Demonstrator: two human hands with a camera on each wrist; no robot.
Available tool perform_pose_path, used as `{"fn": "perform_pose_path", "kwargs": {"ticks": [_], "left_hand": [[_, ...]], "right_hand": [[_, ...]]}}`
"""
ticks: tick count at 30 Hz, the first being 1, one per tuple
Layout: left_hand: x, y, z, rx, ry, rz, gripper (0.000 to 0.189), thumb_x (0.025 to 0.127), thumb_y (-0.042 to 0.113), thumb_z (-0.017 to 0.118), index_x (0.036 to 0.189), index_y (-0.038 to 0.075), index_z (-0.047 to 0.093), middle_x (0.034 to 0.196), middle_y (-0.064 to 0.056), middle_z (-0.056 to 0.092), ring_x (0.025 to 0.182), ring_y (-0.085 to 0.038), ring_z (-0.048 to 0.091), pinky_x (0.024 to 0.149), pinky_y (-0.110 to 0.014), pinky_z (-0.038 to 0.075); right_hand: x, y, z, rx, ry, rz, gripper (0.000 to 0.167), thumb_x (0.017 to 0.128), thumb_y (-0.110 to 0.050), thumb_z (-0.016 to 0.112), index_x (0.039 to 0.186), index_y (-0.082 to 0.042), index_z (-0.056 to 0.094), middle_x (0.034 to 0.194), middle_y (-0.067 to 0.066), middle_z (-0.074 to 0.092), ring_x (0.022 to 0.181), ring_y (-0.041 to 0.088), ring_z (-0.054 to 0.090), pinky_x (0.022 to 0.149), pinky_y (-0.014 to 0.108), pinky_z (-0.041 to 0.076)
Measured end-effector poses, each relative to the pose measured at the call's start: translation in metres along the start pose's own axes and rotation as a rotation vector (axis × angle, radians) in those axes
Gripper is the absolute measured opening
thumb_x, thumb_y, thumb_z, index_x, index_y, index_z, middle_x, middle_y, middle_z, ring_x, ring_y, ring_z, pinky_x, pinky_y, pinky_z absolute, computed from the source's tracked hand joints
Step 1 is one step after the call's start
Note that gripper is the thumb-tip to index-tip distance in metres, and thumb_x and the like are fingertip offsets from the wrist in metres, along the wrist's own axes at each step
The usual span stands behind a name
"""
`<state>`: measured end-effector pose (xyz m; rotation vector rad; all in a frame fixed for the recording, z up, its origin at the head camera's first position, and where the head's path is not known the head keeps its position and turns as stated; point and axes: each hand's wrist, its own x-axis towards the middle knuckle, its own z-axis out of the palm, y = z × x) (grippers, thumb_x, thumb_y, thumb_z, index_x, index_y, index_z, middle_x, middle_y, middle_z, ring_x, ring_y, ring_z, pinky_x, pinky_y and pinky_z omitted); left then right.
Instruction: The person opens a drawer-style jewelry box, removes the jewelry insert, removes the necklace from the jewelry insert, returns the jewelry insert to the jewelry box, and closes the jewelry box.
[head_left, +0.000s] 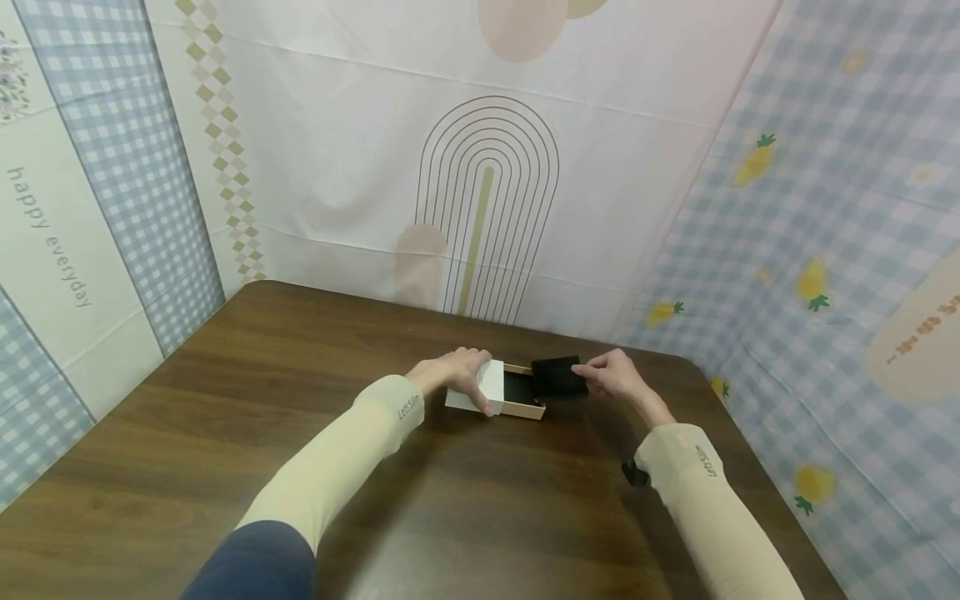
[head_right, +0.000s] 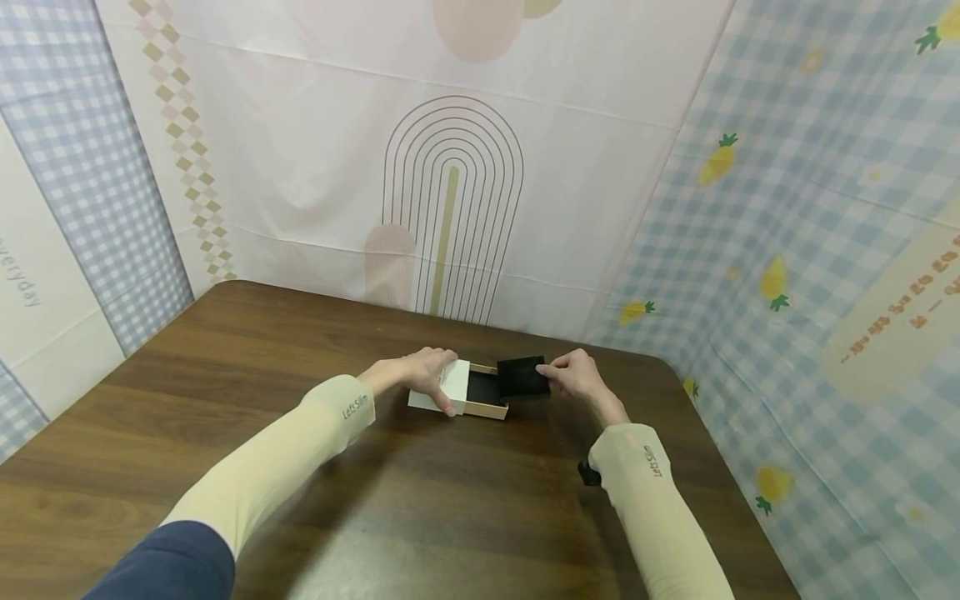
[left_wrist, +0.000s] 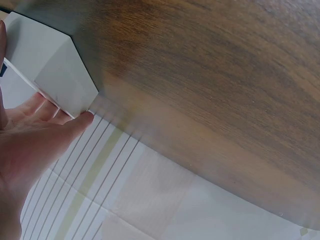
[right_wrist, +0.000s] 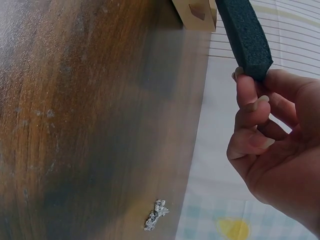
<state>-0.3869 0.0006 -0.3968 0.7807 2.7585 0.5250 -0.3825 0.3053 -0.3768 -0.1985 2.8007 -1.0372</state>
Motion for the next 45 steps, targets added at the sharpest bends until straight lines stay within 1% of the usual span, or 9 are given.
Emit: {"fn": "perform_pose_path", "kwargs": {"ticks": [2,11,17,20,24,30,35,40,45], "left_hand": [[0.0,-0.001,0.001,-0.001,-0.001,-0.001,0.088,0.064,0.046,0.087,0.132,0.009,0.046,0.11,-0.005,0.058,0.1,-0.019,0.053,0.087,-0.032,0.048],[-0.001,-0.001,0.001,0.005,0.004,-0.008,0.093,0.063,0.047,0.087,0.136,0.009,0.044,0.112,-0.006,0.057,0.1,-0.019,0.053,0.086,-0.033,0.049],[-0.001,-0.001,0.001,0.005,0.003,-0.009,0.095,0.063,0.047,0.087,0.138,0.009,0.043,0.114,-0.006,0.057,0.102,-0.02,0.053,0.088,-0.034,0.048],[-0.001,-0.001,0.001,0.005,0.003,-0.006,0.094,0.063,0.047,0.087,0.137,0.009,0.043,0.113,-0.006,0.057,0.101,-0.019,0.053,0.088,-0.034,0.048],[-0.001,-0.001,0.001,0.006,0.001,-0.006,0.094,0.064,0.047,0.087,0.138,0.009,0.043,0.114,-0.006,0.056,0.102,-0.019,0.052,0.088,-0.033,0.047],[-0.001,-0.002,0.002,0.004,0.003,-0.005,0.094,0.064,0.046,0.087,0.138,0.009,0.043,0.114,-0.006,0.056,0.102,-0.019,0.052,0.088,-0.033,0.047],[0.0,-0.002,0.002,-0.009,0.007,-0.002,0.093,0.064,0.046,0.087,0.137,0.009,0.043,0.112,-0.006,0.056,0.1,-0.019,0.052,0.086,-0.032,0.047],[0.002,-0.004,0.003,-0.006,0.01,0.003,0.095,0.063,0.047,0.087,0.138,0.01,0.043,0.113,-0.006,0.056,0.101,-0.019,0.052,0.087,-0.032,0.047],[0.001,-0.004,0.003,0.003,0.008,0.005,0.094,0.063,0.048,0.087,0.137,0.01,0.043,0.112,-0.005,0.056,0.101,-0.019,0.052,0.087,-0.033,0.047]], "right_hand": [[0.0,-0.001,0.001,-0.007,0.0,-0.005,0.035,0.095,-0.03,0.06,0.075,-0.002,0.067,0.051,0.0,0.047,0.043,0.01,0.038,0.046,0.027,0.035],[0.001,-0.002,0.006,-0.062,0.037,-0.042,0.034,0.094,-0.028,0.062,0.072,-0.003,0.068,0.054,0.007,0.055,0.046,0.015,0.045,0.046,0.026,0.039],[0.001,-0.005,0.008,-0.096,0.054,-0.059,0.033,0.094,-0.029,0.062,0.073,-0.004,0.07,0.057,0.011,0.059,0.045,0.012,0.044,0.048,0.027,0.041],[0.002,-0.007,0.009,-0.108,0.057,-0.067,0.033,0.094,-0.029,0.062,0.074,-0.005,0.071,0.061,0.015,0.063,0.046,0.013,0.048,0.048,0.027,0.042],[0.004,-0.007,0.011,-0.124,0.07,-0.063,0.03,0.093,-0.03,0.063,0.076,-0.006,0.073,0.061,0.009,0.065,0.049,0.014,0.053,0.05,0.027,0.045],[0.005,-0.01,0.015,-0.148,0.094,-0.068,0.028,0.092,-0.029,0.065,0.076,-0.007,0.074,0.057,-0.001,0.062,0.05,0.012,0.053,0.051,0.027,0.045],[0.005,-0.013,0.018,-0.15,0.104,-0.083,0.027,0.091,-0.027,0.066,0.074,-0.007,0.073,0.056,0.001,0.062,0.051,0.013,0.055,0.052,0.027,0.046],[0.005,-0.014,0.021,-0.141,0.095,-0.094,0.028,0.091,-0.025,0.066,0.071,-0.006,0.071,0.058,0.01,0.064,0.05,0.018,0.057,0.051,0.027,0.046],[0.007,-0.014,0.024,-0.136,0.09,-0.096,0.028,0.091,-0.025,0.066,0.071,-0.007,0.07,0.052,0.001,0.06,0.049,0.018,0.056,0.052,0.027,0.046]]}}
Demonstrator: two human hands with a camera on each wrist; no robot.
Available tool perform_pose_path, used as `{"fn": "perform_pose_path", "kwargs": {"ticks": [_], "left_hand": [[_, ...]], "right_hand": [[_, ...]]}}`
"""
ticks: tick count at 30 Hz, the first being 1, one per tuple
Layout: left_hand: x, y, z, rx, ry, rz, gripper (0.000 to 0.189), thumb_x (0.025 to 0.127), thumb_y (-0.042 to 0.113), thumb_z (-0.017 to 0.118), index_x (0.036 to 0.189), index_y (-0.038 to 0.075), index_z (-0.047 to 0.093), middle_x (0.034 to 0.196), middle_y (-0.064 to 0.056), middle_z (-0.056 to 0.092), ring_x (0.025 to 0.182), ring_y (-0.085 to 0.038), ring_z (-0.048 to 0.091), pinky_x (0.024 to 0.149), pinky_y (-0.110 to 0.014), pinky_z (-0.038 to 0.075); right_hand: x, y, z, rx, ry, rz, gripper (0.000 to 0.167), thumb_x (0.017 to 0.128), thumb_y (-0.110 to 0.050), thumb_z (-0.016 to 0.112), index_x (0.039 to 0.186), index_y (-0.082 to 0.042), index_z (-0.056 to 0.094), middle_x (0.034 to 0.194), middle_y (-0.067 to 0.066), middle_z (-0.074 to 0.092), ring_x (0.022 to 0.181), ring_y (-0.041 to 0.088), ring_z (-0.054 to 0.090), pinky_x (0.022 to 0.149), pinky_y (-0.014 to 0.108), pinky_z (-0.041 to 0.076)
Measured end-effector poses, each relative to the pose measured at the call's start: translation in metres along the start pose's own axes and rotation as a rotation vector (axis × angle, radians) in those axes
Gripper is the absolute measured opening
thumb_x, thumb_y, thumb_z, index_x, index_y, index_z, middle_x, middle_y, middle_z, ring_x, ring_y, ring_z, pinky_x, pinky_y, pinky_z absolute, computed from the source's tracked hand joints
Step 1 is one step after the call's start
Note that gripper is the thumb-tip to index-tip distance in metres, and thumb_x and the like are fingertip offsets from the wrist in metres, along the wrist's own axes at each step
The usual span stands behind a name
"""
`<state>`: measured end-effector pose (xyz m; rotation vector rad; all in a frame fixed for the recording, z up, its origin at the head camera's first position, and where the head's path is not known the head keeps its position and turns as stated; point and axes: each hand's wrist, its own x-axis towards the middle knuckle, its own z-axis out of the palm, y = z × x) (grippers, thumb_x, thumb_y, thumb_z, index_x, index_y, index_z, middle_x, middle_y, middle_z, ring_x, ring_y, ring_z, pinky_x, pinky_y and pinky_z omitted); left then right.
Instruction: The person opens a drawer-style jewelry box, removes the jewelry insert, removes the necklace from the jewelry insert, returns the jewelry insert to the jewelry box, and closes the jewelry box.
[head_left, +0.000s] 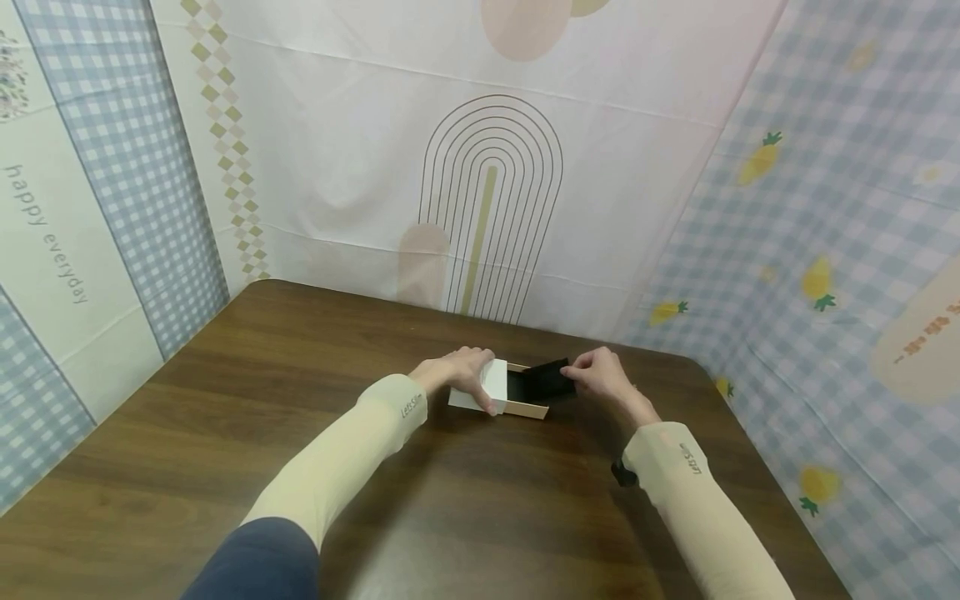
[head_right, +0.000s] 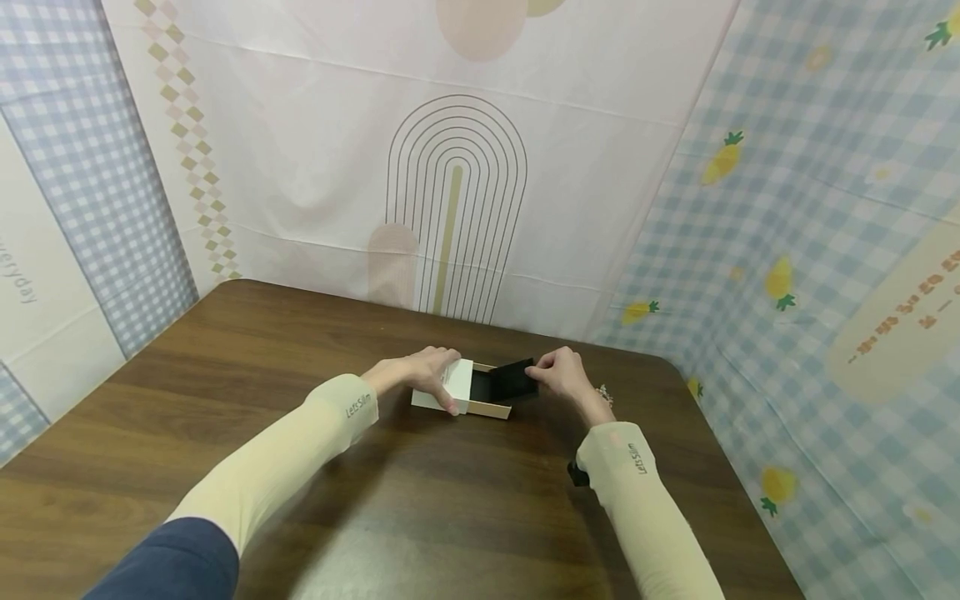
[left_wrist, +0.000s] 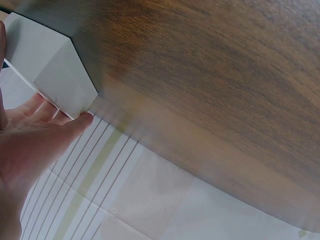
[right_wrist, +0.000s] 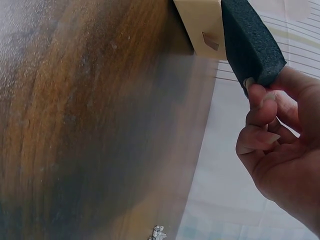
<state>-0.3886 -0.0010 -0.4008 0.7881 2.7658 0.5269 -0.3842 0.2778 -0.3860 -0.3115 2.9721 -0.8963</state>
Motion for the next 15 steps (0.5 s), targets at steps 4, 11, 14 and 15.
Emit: {"fn": "perform_pose_path", "kwargs": {"ticks": [4,11,14,15], "left_hand": [[-0.001,0.0007,-0.0004,0.001,-0.005,-0.002,0.093,0.064,0.048,0.086,0.137,0.01,0.043,0.112,-0.005,0.056,0.101,-0.018,0.052,0.086,-0.032,0.047],[-0.0016,0.0015,-0.0011,-0.003,0.004,0.002,0.091,0.064,0.047,0.087,0.135,0.009,0.045,0.11,-0.005,0.056,0.098,-0.018,0.053,0.084,-0.031,0.047],[-0.0016,0.0017,-0.0011,-0.003,0.002,0.0,0.092,0.063,0.047,0.087,0.135,0.009,0.045,0.11,-0.005,0.056,0.098,-0.018,0.053,0.084,-0.031,0.047],[-0.0017,0.0018,-0.0011,-0.004,0.0,-0.001,0.092,0.063,0.047,0.087,0.135,0.009,0.044,0.11,-0.005,0.056,0.098,-0.018,0.053,0.084,-0.031,0.047]], "right_hand": [[0.0011,0.0003,0.0021,0.004,0.0,0.004,0.027,0.091,-0.025,0.066,0.071,-0.007,0.071,0.052,0.0,0.06,0.049,0.017,0.057,0.052,0.026,0.046],[0.0018,-0.0008,0.0065,0.026,0.004,-0.001,0.027,0.091,-0.024,0.066,0.071,-0.006,0.071,0.052,-0.001,0.061,0.047,0.014,0.057,0.049,0.026,0.046],[0.0022,-0.0009,0.0087,0.034,0.005,-0.005,0.028,0.091,-0.025,0.066,0.071,-0.006,0.071,0.051,-0.001,0.061,0.047,0.013,0.056,0.049,0.026,0.046],[0.0021,-0.001,0.0095,0.037,0.007,-0.003,0.028,0.09,-0.025,0.066,0.07,-0.006,0.071,0.051,-0.001,0.061,0.046,0.013,0.055,0.05,0.026,0.046]]}}
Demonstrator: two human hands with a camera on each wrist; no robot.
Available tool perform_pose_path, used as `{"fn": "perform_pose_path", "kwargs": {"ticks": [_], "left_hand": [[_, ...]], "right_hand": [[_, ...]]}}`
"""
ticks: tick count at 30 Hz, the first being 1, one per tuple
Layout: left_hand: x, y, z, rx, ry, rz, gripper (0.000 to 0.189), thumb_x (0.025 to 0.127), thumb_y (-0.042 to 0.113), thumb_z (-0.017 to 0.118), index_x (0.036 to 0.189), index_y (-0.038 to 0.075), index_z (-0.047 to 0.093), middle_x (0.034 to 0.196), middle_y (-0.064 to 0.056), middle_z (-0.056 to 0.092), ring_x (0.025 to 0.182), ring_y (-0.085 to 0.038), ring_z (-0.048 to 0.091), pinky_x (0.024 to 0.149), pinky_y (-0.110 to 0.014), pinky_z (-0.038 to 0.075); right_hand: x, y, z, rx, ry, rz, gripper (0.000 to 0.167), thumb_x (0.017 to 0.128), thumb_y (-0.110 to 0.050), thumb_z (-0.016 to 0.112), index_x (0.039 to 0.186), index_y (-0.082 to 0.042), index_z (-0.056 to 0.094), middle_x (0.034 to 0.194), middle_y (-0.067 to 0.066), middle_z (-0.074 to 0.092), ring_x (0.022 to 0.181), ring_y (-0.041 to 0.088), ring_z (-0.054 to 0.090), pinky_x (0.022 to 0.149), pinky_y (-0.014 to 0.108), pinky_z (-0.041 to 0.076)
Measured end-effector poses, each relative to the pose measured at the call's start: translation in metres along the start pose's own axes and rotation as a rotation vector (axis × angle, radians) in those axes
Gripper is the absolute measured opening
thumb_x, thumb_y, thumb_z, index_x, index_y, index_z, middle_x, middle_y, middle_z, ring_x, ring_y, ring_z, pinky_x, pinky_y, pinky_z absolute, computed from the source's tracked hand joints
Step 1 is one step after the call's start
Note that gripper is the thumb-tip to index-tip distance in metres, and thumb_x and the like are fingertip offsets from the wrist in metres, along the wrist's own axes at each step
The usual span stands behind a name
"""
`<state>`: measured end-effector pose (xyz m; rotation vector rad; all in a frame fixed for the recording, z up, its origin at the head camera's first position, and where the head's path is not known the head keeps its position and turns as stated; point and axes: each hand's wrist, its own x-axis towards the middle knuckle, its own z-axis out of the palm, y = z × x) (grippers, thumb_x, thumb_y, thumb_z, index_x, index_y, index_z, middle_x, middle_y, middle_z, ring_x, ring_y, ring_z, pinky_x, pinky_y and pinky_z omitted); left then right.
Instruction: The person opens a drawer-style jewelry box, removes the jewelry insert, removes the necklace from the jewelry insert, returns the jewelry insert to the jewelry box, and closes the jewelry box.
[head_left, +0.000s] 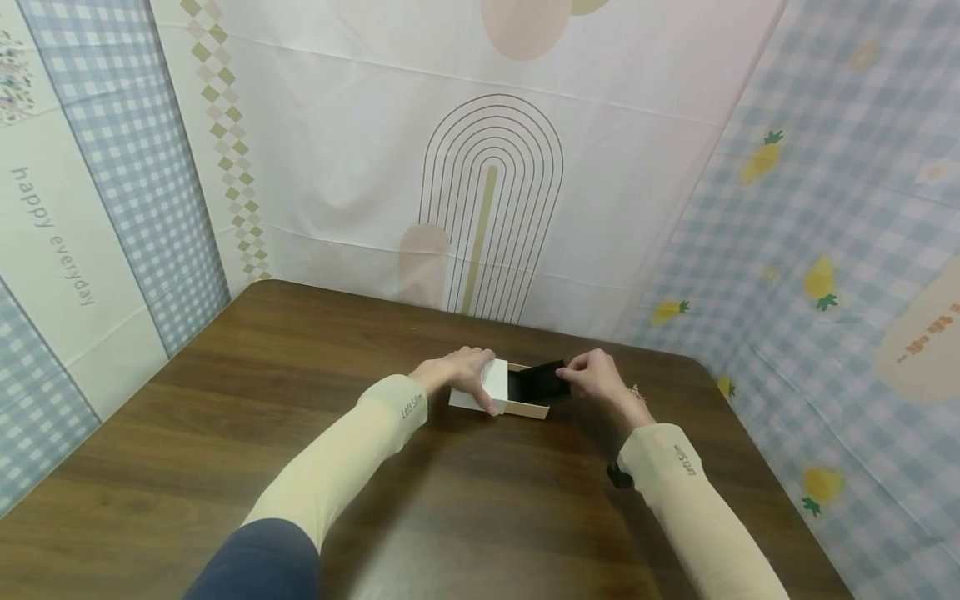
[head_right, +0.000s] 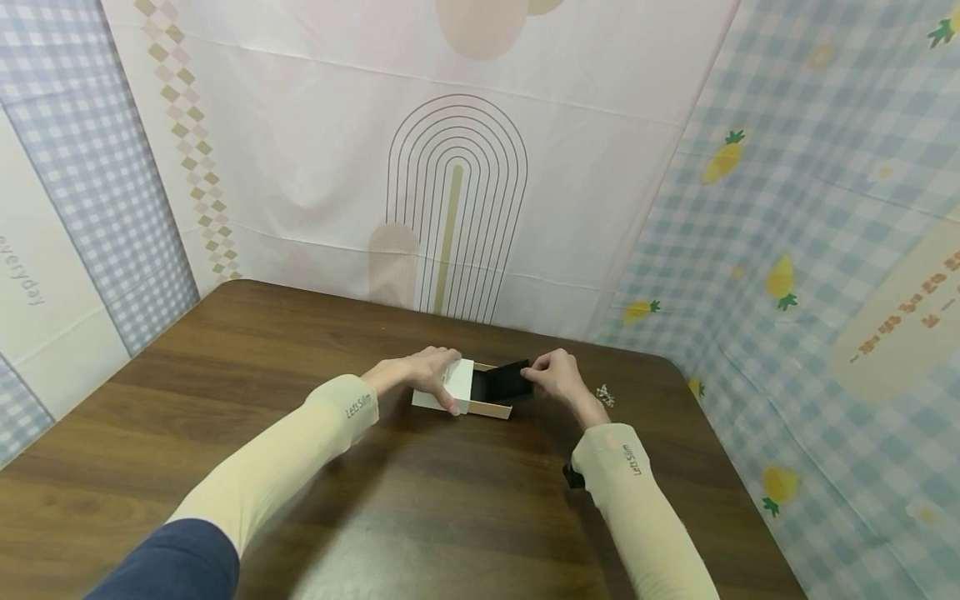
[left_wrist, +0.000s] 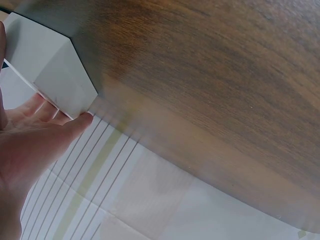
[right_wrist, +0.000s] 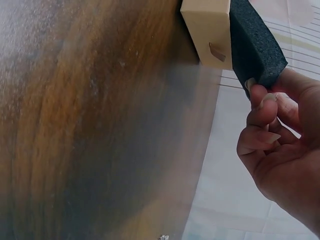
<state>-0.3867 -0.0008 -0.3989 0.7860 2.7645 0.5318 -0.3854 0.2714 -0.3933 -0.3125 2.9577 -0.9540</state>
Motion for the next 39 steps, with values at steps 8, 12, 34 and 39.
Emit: {"fn": "perform_pose_path", "kwargs": {"ticks": [8,12,34,39], "left_hand": [[0.0,0.0,0.0,-0.009,0.001,-0.003,0.093,0.063,0.047,0.087,0.137,0.009,0.043,0.111,-0.005,0.056,0.098,-0.018,0.052,0.083,-0.03,0.047],[-0.001,0.0,0.0,-0.004,0.002,0.002,0.094,0.064,0.048,0.086,0.138,0.009,0.043,0.113,-0.006,0.056,0.101,-0.019,0.052,0.087,-0.032,0.047],[-0.001,0.0,0.0,-0.014,0.001,0.003,0.093,0.064,0.047,0.087,0.137,0.009,0.043,0.111,-0.006,0.056,0.098,-0.019,0.052,0.083,-0.031,0.047],[-0.001,-0.001,0.001,-0.009,0.003,-0.002,0.093,0.064,0.048,0.086,0.136,0.01,0.043,0.111,-0.005,0.056,0.098,-0.018,0.052,0.082,-0.03,0.047]], "right_hand": [[0.001,-0.003,0.007,0.02,0.019,0.002,0.026,0.089,-0.023,0.067,0.07,-0.006,0.071,0.049,-0.003,0.059,0.045,0.012,0.055,0.05,0.026,0.047],[0.0,-0.003,0.009,0.011,0.019,0.003,0.025,0.09,-0.022,0.067,0.071,-0.006,0.072,0.051,-0.002,0.06,0.045,0.012,0.056,0.049,0.026,0.048],[0.001,-0.003,0.021,0.036,0.023,-0.032,0.027,0.09,-0.023,0.066,0.069,-0.006,0.071,0.053,0.0,0.061,0.042,0.012,0.052,0.047,0.028,0.047],[0.0,-0.004,0.024,0.045,0.027,-0.035,0.027,0.09,-0.022,0.066,0.069,-0.005,0.069,0.053,0.0,0.061,0.042,0.012,0.052,0.047,0.028,0.048]]}}
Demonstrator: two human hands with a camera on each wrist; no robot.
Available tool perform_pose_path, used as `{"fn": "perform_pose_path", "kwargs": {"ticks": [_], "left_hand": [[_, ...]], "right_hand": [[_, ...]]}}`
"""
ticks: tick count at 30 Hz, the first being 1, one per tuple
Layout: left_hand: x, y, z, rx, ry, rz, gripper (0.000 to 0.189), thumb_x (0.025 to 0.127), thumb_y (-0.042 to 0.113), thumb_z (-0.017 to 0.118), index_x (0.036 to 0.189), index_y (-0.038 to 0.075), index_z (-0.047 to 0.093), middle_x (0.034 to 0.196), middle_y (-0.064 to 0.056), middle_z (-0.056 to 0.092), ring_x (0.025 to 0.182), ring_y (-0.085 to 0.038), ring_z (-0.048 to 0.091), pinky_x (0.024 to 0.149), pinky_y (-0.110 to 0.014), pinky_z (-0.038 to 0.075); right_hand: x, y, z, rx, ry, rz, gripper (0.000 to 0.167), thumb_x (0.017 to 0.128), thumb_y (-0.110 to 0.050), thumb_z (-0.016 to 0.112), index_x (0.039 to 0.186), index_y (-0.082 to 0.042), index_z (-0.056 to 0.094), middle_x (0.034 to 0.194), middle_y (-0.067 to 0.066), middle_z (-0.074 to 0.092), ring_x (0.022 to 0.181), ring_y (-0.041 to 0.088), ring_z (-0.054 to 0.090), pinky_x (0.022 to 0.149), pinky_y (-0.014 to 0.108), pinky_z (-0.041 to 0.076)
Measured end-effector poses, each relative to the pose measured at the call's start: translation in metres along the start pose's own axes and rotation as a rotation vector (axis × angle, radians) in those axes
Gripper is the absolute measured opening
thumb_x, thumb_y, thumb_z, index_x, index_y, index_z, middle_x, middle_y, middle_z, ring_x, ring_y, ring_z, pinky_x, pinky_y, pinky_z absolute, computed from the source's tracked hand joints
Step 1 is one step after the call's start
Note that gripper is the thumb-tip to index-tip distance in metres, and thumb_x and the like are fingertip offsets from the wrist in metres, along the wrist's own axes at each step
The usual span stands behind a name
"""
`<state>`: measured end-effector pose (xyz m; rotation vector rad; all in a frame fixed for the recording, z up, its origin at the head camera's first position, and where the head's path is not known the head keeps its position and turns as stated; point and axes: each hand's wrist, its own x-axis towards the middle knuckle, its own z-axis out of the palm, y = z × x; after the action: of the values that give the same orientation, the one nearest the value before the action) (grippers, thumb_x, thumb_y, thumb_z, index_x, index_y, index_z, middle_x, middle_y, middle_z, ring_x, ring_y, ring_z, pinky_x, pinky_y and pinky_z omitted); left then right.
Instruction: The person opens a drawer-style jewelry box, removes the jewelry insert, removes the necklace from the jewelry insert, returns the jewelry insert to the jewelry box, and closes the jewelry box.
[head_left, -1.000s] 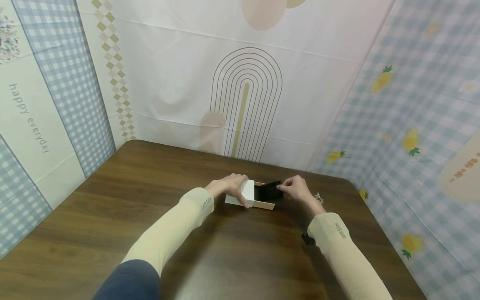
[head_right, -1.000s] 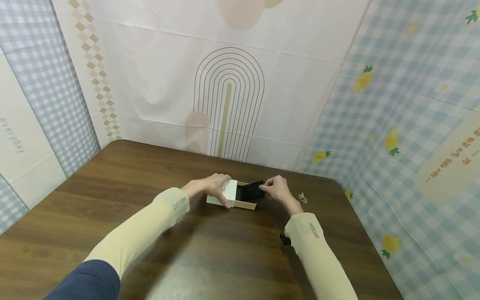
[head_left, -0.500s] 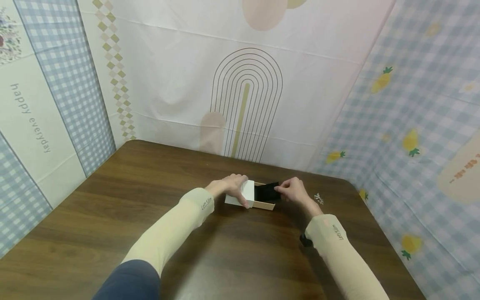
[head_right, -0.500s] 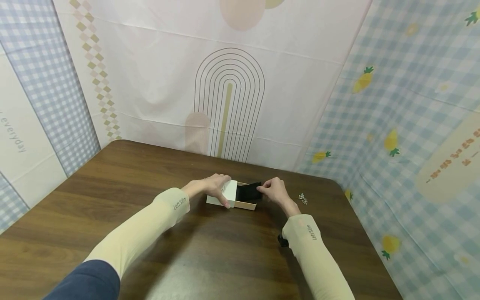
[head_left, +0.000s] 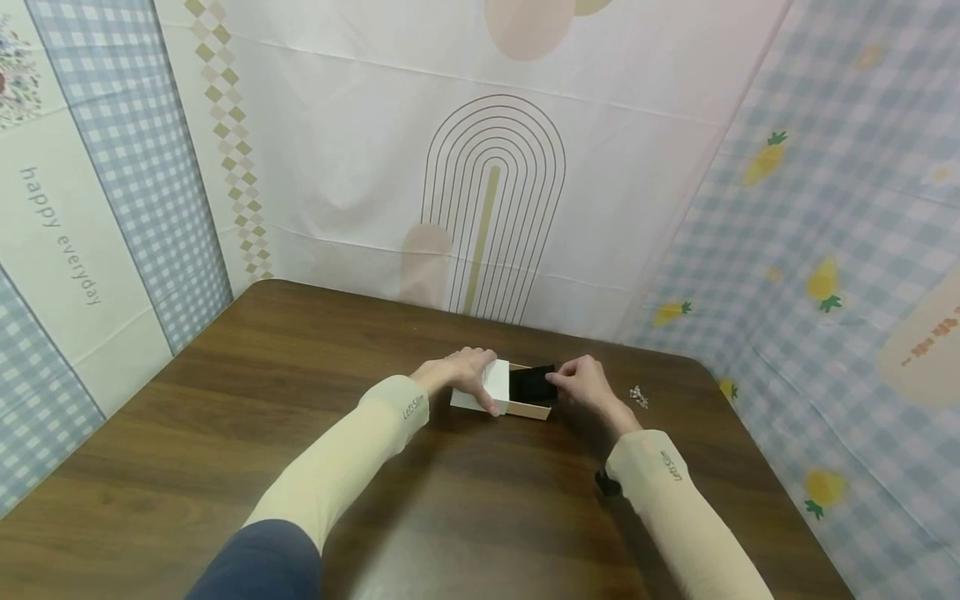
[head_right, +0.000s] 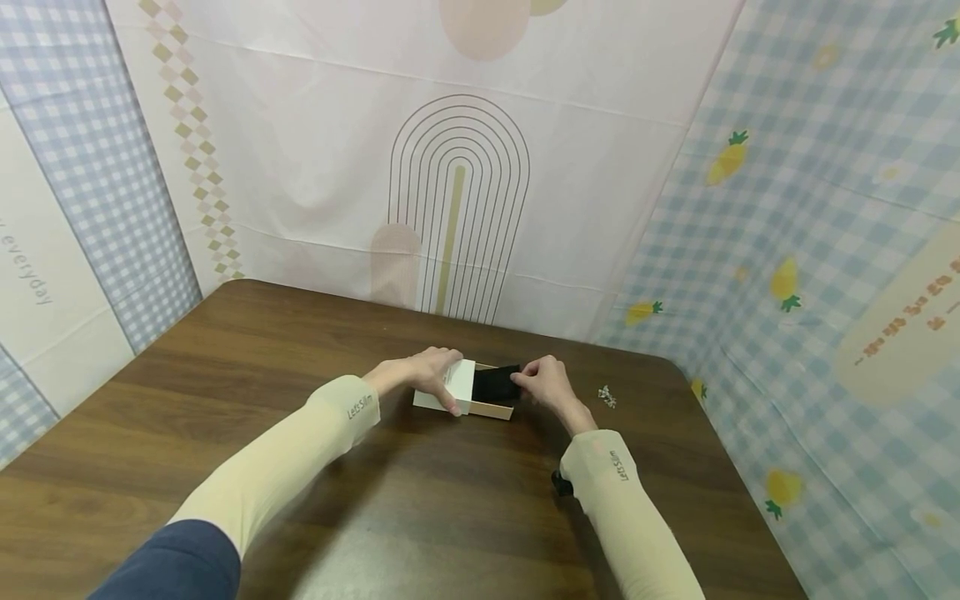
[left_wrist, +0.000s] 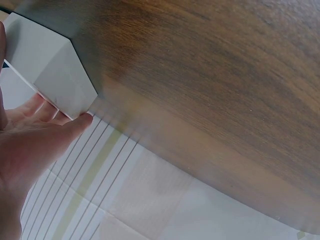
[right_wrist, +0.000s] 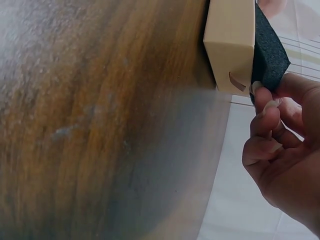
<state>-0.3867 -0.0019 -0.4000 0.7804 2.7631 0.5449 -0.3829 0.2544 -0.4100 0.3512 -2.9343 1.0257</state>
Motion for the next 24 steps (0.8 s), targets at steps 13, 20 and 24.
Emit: {"fn": "perform_pose_path", "kwargs": {"ticks": [13,20,24], "left_hand": [[0.0006,-0.001,0.0007,0.001,0.003,0.005,0.092,0.063,0.048,0.087,0.135,0.01,0.044,0.109,-0.005,0.056,0.096,-0.018,0.052,0.08,-0.03,0.046],[0.0015,-0.0018,0.0013,-0.001,0.005,0.007,0.092,0.063,0.048,0.087,0.135,0.01,0.045,0.109,-0.005,0.056,0.096,-0.018,0.052,0.081,-0.03,0.047],[0.0012,-0.0021,0.0009,-0.003,0.007,0.009,0.091,0.063,0.048,0.087,0.134,0.01,0.045,0.108,-0.005,0.056,0.096,-0.018,0.052,0.08,-0.03,0.047]], "right_hand": [[-0.0006,-0.002,0.0039,0.003,0.013,0.018,0.027,0.09,-0.023,0.067,0.069,-0.006,0.069,0.057,0.001,0.063,0.045,0.012,0.054,0.048,0.028,0.05],[0.0004,-0.0029,0.0071,0.006,0.024,0.02,0.025,0.088,-0.023,0.069,0.069,-0.006,0.068,0.059,0.002,0.064,0.047,0.012,0.057,0.047,0.028,0.051],[0.0016,-0.0031,0.0093,0.003,0.029,0.014,0.026,0.088,-0.024,0.069,0.07,-0.006,0.067,0.058,0.002,0.063,0.045,0.012,0.055,0.047,0.028,0.05]]}}
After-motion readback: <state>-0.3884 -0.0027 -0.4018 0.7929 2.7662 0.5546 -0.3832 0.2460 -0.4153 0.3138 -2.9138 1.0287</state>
